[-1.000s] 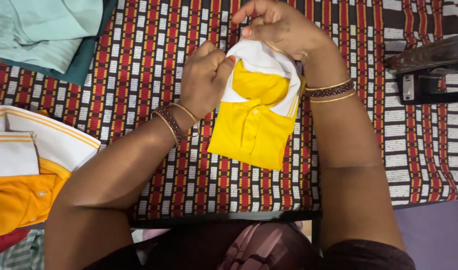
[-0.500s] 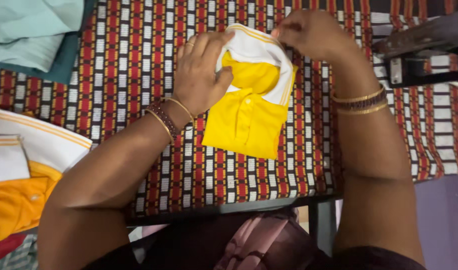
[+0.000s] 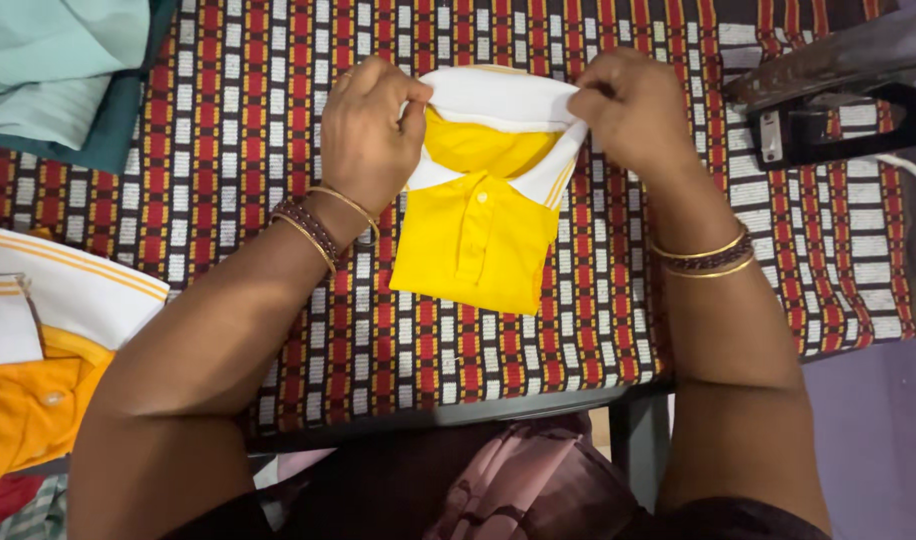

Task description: The person irons a yellow polo shirt on a patterned ironing board, smoothing the front, sleeves, and collar with an electric iron. The person then folds the shirt neatly and places it on a stack of other folded clothes.

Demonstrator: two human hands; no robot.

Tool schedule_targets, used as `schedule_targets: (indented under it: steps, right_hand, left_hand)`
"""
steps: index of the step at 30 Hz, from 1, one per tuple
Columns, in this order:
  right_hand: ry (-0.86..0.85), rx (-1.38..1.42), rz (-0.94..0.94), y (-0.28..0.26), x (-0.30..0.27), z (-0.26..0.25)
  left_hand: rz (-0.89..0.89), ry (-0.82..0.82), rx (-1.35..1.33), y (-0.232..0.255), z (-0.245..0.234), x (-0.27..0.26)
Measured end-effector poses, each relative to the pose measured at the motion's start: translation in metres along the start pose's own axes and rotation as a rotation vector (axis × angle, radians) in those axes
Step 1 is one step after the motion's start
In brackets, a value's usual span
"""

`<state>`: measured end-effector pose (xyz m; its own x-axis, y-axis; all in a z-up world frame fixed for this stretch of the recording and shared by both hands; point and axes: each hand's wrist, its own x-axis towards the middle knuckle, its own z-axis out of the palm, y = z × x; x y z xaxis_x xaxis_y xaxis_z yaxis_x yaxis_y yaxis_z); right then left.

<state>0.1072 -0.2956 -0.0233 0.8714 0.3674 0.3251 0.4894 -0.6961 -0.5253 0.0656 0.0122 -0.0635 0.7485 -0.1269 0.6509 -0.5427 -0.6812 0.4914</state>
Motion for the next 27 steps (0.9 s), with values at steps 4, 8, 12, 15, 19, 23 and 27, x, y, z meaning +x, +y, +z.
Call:
schedule_targets:
  steps: [4, 8, 12, 15, 19, 23, 27]
  right_hand:
    - [-0.128, 0.140, 0.106, -0.008, 0.000, -0.008]
    - [-0.111, 0.162, -0.250, -0.030, 0.000, 0.001]
    - [-0.126, 0.074, -0.225, -0.041, 0.002, 0.006]
    - [-0.055, -0.004, -0.189, -0.043, 0.003, 0.010]
    - [0.057, -0.041, -0.085, -0.046, -0.001, 0.023]
    - [0.166, -0.067, -0.142, -0.046, 0.001, 0.031]
    - [0.166, -0.010, -0.109, -0.041, 0.002, 0.007]
  left_hand:
    - [0.051, -0.045, -0.065, 0.005, -0.003, 0.003]
    - [0.097, -0.093, -0.030, 0.011, -0.007, 0.007]
    - [0.110, -0.085, 0.000, 0.012, -0.006, 0.009]
    - [0.091, -0.042, -0.009, 0.010, -0.003, 0.010]
    - [-0.019, -0.043, -0.106, 0.013, 0.003, 0.012]
    - [-0.196, -0.026, -0.518, 0.021, 0.008, 0.013]
    - [-0.168, 0.082, -0.374, 0.015, -0.007, 0.015]
